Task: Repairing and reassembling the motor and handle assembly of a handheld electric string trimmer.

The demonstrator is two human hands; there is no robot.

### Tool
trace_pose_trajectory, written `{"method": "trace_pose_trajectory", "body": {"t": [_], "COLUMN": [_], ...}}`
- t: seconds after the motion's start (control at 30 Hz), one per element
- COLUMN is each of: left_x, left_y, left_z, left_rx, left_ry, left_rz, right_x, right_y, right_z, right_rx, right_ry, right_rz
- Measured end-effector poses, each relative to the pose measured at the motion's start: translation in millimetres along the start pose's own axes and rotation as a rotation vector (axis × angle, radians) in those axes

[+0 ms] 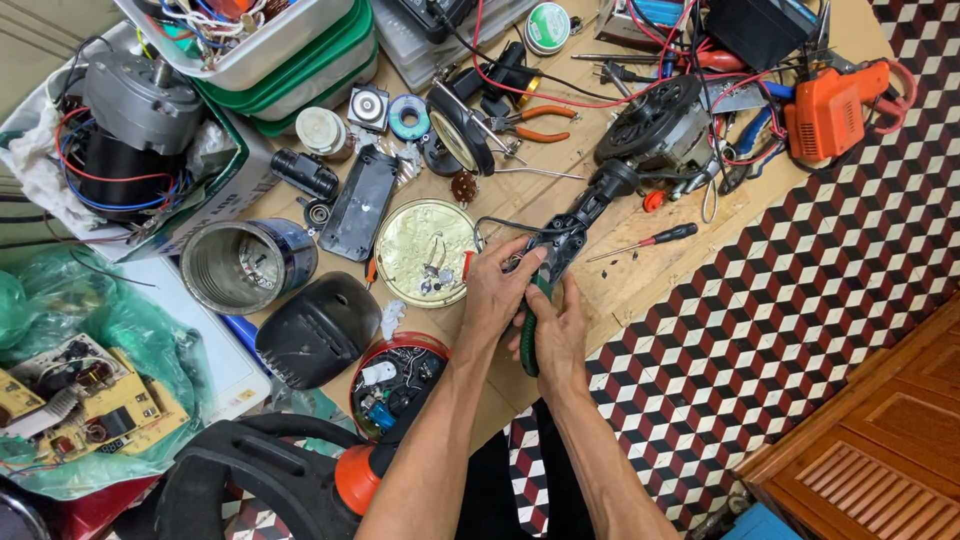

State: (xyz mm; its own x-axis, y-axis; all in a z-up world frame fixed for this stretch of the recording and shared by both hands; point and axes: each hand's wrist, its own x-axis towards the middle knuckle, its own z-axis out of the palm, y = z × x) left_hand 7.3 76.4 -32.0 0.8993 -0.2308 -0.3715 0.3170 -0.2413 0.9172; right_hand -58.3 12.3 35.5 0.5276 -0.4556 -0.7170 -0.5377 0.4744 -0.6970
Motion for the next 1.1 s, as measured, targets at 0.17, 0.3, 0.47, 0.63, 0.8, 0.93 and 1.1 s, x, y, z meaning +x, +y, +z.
{"method": "trace_pose_trajectory", "body": {"t": [0.17,0.3,0.47,0.63,0.8,0.93,1.1], "left_x": [0,-1,2,3,3,4,3], "left_y": [3,9,-2,-7,-5,-6,0], "left_z": [1,1,4,5,8,9,9], "left_rx": [-0.035,-0.054,0.006,0.007,-0.004,-0.055,0.013], "left_ry": [-0.004,0.005,0.022,0.021,0.026,0.033,0.07], "left_rz": [-0.021,-0.056,0.007,0.012,-0.036,-0.007,-0.001], "right_x": [3,6,8,7,4,6,5], "right_y": [6,9,9,9,4,7,5], "right_z": [-2,-3,-5,-6,-6,-5,-3], "right_rx": [0.02,0.014,0.009,0.032,0.014,-0.001,-0.044], "right_ry": [0.031,0.041,0.026,0.019,0.018,0.031,0.063], "right_rz": [0.014,0.008,0.015,0.018,0.031,0.023,0.024]}}
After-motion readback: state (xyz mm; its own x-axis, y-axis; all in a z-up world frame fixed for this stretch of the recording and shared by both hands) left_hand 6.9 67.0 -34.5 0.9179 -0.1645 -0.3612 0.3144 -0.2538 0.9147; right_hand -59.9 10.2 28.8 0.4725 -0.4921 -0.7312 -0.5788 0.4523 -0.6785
